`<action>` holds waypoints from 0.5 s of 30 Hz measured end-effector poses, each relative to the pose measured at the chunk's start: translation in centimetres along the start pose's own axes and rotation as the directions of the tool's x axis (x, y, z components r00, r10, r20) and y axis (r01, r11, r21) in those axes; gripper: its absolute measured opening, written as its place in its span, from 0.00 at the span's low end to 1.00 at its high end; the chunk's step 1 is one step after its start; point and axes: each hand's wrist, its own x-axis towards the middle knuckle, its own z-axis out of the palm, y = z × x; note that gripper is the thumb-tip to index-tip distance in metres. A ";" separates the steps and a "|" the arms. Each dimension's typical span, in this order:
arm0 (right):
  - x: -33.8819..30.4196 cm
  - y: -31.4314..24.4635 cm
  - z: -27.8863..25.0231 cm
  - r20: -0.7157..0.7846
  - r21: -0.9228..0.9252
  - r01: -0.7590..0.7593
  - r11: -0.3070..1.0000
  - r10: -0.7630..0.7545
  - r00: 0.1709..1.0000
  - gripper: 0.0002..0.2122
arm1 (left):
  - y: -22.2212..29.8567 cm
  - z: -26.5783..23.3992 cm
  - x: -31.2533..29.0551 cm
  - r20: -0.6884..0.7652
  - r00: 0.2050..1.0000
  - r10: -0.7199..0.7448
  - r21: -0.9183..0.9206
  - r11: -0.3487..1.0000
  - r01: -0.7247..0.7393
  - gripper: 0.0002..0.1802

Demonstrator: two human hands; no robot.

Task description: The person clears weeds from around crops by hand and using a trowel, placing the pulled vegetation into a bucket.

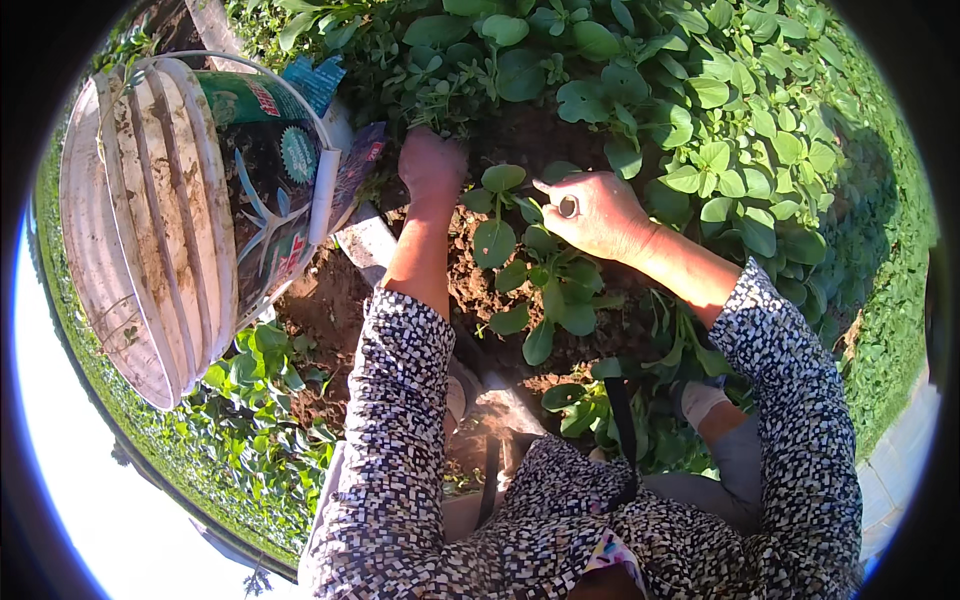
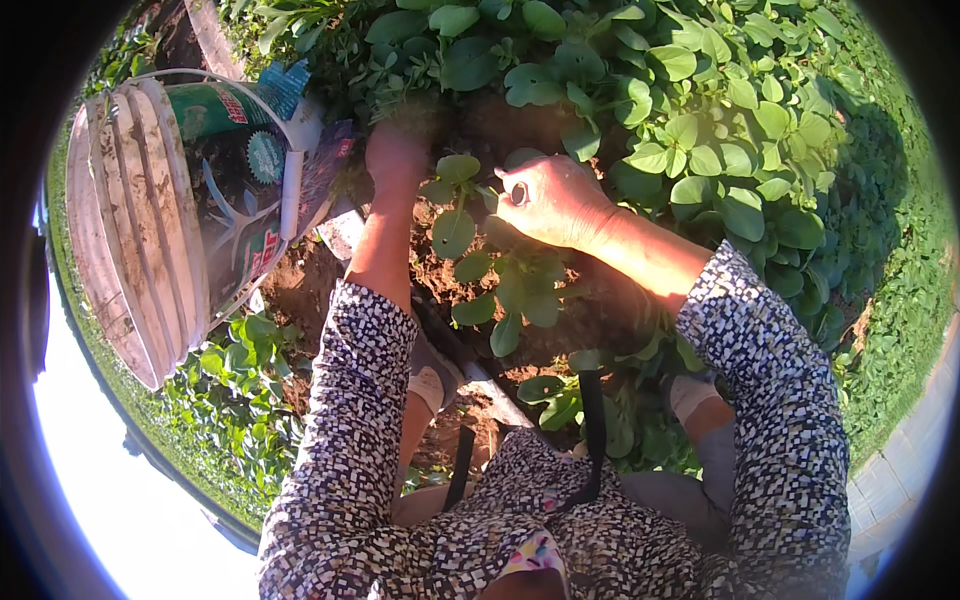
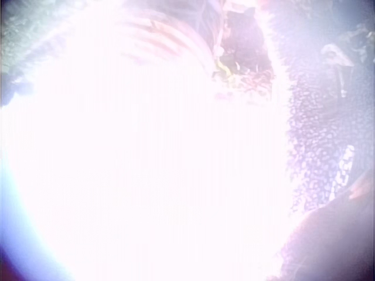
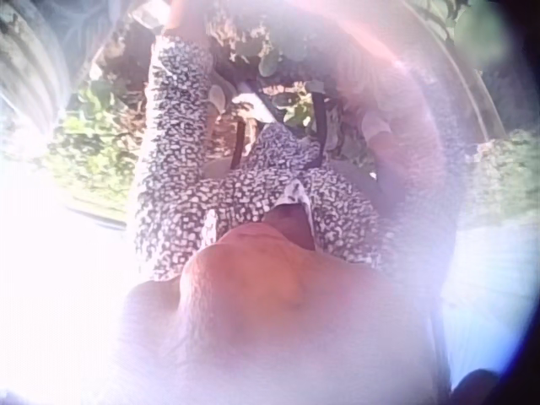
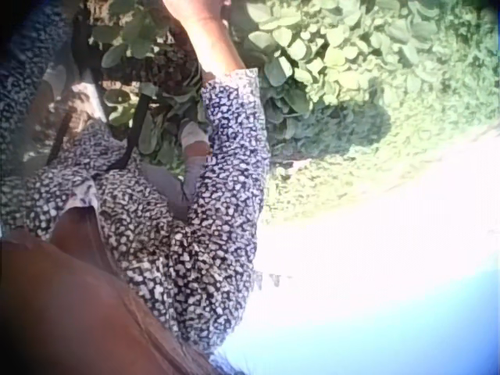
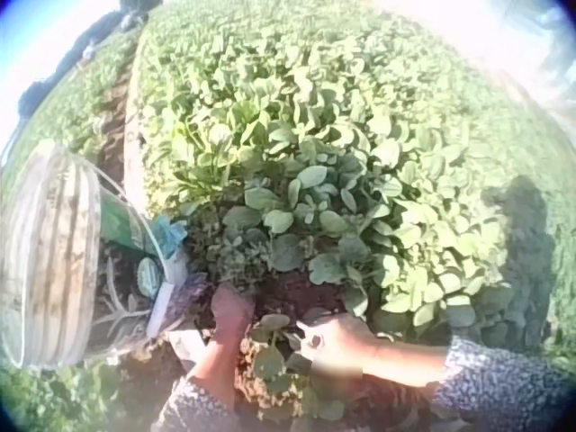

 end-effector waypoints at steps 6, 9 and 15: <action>0.9 0.0 2.1 0.022 -0.118 0.166 0.979 -0.165 0.986 0.07 | -3.2 0.4 1.0 -0.104 0.994 0.014 -0.463 0.884 -0.061 0.17; -0.5 0.5 -0.7 0.054 -0.077 -0.012 0.997 0.016 0.998 0.08 | -2.7 0.7 0.6 -0.051 0.998 0.046 -0.812 0.580 -0.068 0.16; -4.0 1.1 -2.8 0.045 0.021 -0.140 0.990 0.139 0.989 0.08 | -2.5 0.7 -0.9 -0.109 0.993 0.048 -0.773 0.624 -0.115 0.18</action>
